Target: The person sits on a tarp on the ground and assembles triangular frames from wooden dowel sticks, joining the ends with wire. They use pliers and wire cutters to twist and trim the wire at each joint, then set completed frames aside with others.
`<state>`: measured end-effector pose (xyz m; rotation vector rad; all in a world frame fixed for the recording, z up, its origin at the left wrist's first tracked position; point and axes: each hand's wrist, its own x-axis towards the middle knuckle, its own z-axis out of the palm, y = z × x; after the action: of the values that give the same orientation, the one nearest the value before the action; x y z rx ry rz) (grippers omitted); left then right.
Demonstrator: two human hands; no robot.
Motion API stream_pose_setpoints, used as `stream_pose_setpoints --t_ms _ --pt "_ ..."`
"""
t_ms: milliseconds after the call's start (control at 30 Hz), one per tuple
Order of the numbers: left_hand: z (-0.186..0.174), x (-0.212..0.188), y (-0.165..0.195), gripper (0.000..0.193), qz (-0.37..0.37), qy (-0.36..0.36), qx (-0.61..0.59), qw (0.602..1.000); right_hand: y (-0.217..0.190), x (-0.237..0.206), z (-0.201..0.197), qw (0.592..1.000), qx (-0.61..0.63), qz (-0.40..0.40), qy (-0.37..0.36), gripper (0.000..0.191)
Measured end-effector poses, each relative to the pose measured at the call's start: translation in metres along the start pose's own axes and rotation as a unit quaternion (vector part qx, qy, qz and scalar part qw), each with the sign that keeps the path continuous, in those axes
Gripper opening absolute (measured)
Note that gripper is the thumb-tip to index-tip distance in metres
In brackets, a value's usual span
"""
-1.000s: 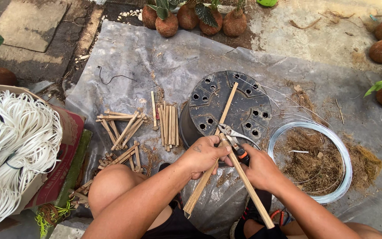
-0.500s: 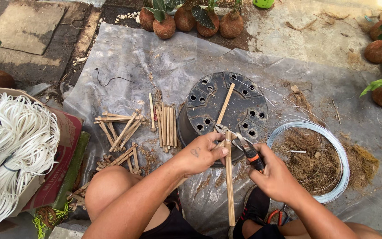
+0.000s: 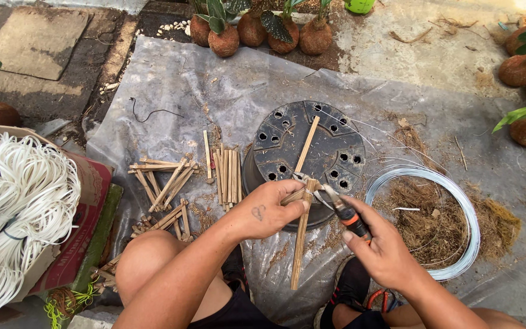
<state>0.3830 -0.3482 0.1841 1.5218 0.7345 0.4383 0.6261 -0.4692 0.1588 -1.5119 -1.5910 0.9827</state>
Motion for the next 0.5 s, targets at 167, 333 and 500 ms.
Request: stream_pose_setpoints --t_ms 167,333,500 --pt "0.002 0.002 -0.005 0.027 -0.031 -0.011 -0.040 0.999 -0.007 0.006 0.000 0.998 -0.054 -0.022 -0.022 0.062" --pt "0.002 0.005 -0.010 0.026 -0.025 -0.002 -0.039 0.999 -0.010 0.006 -0.005 0.993 0.122 0.000 0.010 0.071" --pt "-0.002 0.004 -0.013 0.024 -0.037 0.011 -0.012 0.999 -0.018 0.008 0.000 0.990 -0.139 -0.025 0.001 0.071"
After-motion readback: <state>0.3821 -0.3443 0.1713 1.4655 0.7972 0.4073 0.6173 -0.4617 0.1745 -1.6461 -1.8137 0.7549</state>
